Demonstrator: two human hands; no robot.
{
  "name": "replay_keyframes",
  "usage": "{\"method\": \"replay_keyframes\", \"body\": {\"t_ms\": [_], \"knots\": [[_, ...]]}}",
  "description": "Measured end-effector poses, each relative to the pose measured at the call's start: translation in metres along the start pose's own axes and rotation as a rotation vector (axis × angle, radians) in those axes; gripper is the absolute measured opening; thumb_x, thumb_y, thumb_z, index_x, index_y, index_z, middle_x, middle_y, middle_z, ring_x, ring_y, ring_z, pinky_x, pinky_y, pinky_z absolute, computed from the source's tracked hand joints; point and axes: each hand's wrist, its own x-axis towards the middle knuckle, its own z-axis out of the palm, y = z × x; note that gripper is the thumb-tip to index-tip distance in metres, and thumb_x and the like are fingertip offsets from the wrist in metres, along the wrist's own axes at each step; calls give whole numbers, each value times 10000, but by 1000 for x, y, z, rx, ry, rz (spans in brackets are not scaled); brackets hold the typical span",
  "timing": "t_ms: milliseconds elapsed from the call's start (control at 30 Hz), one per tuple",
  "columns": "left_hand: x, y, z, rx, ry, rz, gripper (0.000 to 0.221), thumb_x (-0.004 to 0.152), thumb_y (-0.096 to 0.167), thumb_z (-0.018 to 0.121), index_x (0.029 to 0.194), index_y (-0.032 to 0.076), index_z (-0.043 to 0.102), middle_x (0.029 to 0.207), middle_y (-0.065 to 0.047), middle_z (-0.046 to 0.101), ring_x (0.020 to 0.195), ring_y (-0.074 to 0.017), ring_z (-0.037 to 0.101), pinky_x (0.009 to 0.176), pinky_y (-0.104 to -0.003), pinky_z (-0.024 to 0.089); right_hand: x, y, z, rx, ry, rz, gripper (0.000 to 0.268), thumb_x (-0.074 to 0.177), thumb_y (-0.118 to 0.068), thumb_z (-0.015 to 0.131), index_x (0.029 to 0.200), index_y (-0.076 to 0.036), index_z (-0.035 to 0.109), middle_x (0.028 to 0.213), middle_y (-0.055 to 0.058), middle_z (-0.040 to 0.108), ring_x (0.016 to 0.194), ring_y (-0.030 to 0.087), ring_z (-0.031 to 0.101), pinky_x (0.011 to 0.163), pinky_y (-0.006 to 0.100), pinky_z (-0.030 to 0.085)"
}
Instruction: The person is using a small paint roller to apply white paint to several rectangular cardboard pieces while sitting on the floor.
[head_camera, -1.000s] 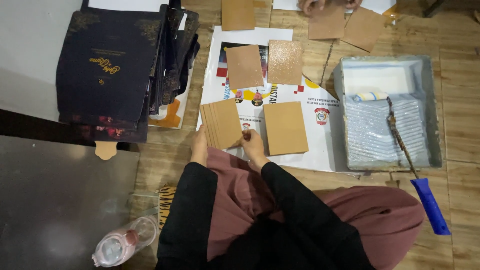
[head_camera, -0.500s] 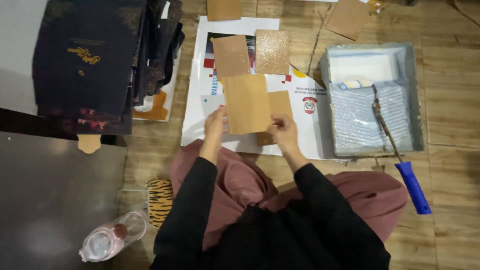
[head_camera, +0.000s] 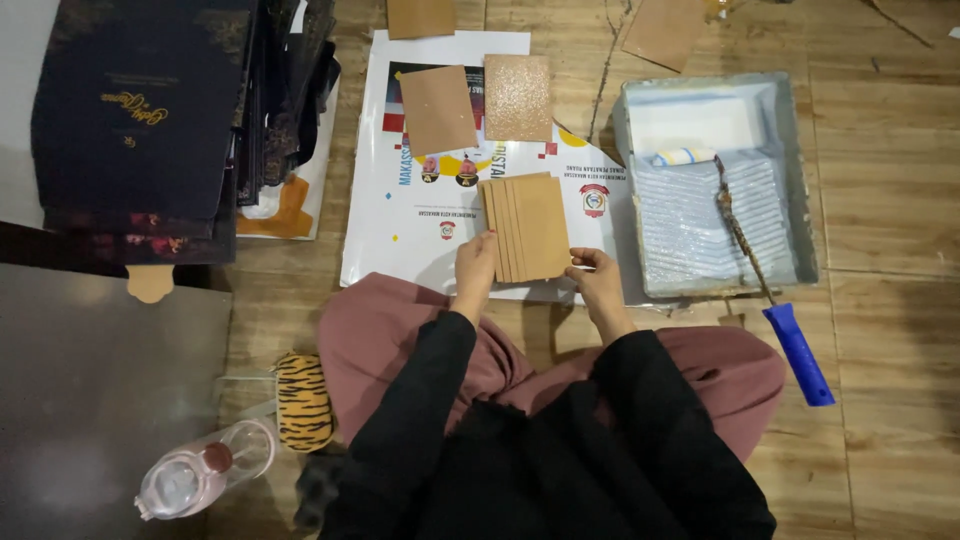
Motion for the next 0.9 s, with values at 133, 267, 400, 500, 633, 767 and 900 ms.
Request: {"method": "replay_keyframes", "body": {"t_ms": [133, 267, 400, 500, 633, 767, 900], "knots": [[-6, 4, 1, 39, 32, 23, 483, 891, 363, 409, 1152, -14, 561, 1158, -223, 530, 1160, -358, 446, 974, -427, 365, 6, 0, 3, 15, -12, -8, 354, 659, 50, 642, 1008, 22, 595, 812, 105, 550, 666, 161, 576, 448, 220, 484], [6, -10, 5, 73, 43, 29, 460, 892, 354, 426, 1179, 18, 554, 1159, -179, 504, 1194, -324, 414, 1004, -399, 318, 8, 3, 6, 28, -18, -18, 334, 667, 55, 635, 998, 25, 597, 801, 99, 542, 659, 157, 571, 433, 218, 479], [8, -10, 5, 54, 40, 44, 465, 872, 336, 462, 1176, -4, 549, 1152, -219, 497, 1186, -364, 410, 1006, -418, 309, 8, 5, 6, -3, -9, -66, 313, 691, 41, 625, 1001, 5, 608, 787, 86, 549, 637, 133, 569, 428, 198, 468], [15, -23, 4, 45, 19, 17, 429, 872, 352, 435, 1160, 65, 570, 1175, -171, 488, 1189, -331, 416, 1005, -422, 304, 13, 14, 6, -17, 1, -89, 269, 720, 31, 604, 986, -10, 618, 772, 89, 566, 622, 138, 578, 416, 197, 461], [23, -32, 2, 70, 27, -28, 519, 853, 446, 454, 1197, 68, 542, 1202, -157, 495, 1205, -312, 410, 1017, -423, 300, 9, 2, -3, 8, 11, -109, 223, 772, -4, 582, 992, -5, 614, 767, 114, 587, 625, 159, 599, 412, 209, 454], [6, -29, -22, 195, 49, 144, 454, 872, 350, 472, 1246, 95, 501, 1177, -175, 485, 1076, -342, 499, 904, -428, 386, 24, -6, -65, -147, 46, -271, 222, 828, -56, 590, 1049, -35, 605, 875, 159, 587, 724, 227, 578, 510, 290, 472], [-32, -13, -44, 853, 194, 825, 349, 841, 218, 499, 1188, 211, 529, 1251, -127, 361, 1042, -322, 469, 827, -430, 433, 12, -38, -175, -479, 157, -421, 254, 903, -70, 610, 1147, -4, 586, 982, 249, 581, 869, 379, 573, 682, 427, 466]]}}
